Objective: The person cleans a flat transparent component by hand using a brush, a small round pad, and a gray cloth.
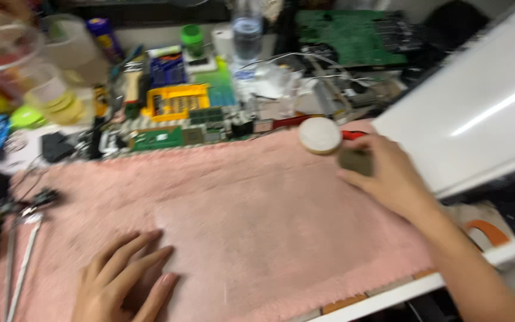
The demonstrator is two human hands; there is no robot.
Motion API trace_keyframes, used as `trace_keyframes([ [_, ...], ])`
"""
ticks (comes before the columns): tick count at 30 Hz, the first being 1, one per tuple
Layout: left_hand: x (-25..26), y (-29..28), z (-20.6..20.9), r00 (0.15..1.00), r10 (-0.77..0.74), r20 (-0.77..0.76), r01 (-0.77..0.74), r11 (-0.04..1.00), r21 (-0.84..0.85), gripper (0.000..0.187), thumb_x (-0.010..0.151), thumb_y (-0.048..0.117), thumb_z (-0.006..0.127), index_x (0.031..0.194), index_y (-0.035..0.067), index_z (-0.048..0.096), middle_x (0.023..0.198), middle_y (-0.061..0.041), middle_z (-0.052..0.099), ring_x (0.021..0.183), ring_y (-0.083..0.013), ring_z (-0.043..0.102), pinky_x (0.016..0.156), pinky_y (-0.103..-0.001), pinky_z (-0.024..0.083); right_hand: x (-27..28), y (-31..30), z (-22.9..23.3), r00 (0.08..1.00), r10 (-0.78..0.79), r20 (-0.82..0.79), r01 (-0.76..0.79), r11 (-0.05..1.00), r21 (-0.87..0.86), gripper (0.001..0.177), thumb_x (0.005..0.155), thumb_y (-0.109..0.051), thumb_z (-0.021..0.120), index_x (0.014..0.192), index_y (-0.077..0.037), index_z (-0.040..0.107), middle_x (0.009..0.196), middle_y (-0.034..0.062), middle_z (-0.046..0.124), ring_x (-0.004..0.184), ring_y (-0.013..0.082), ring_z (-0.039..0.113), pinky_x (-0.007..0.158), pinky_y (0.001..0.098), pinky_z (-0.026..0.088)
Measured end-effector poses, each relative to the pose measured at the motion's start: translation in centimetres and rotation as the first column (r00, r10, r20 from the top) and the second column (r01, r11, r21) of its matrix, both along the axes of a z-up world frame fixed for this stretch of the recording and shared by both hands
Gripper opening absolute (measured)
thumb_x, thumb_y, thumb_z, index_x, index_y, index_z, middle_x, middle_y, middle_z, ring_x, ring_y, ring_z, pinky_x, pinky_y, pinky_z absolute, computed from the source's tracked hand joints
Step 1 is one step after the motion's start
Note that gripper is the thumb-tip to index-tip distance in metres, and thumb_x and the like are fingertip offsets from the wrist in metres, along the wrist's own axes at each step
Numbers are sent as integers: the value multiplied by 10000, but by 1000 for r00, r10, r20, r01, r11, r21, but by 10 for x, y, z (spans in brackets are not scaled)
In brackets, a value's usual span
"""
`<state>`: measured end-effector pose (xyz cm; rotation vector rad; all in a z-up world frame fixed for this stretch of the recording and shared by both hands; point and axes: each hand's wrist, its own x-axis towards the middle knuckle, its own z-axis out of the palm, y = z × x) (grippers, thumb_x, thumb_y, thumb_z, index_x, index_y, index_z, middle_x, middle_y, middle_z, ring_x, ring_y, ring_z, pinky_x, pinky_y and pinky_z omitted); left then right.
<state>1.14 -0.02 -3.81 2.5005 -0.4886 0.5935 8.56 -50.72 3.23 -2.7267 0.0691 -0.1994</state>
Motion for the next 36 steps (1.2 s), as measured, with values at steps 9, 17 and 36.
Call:
trace_keyframes([
  [9,12,6,53,943,-168,-287,105,969,-222,148,1011,315,803,1034,176,849,1337,-34,821,1291,-245,753,1140,-421,522,-22,44,22,995,19,-94,45,777,628,668,880,47,811,1484,-49,542,1404,133,667,1245,226,707,1129,357,573],
  [17,32,14,60,935,-173,-310,99,966,-239,380,902,383,988,1028,171,699,1164,-35,774,1056,-264,735,945,-384,541,-13,160,-3,897,416,146,-428,742,516,288,801,-170,1004,875,-155,726,1318,70,646,1341,198,643,1248,361,434],
  [36,34,12,50,940,-136,-314,61,970,-236,730,822,507,1031,1295,132,620,1294,-72,651,1176,-312,593,991,-434,453,19,288,-8,606,773,188,-795,594,123,313,1028,-225,816,1322,-121,789,1418,156,666,1362,334,639,1185,465,512],
])
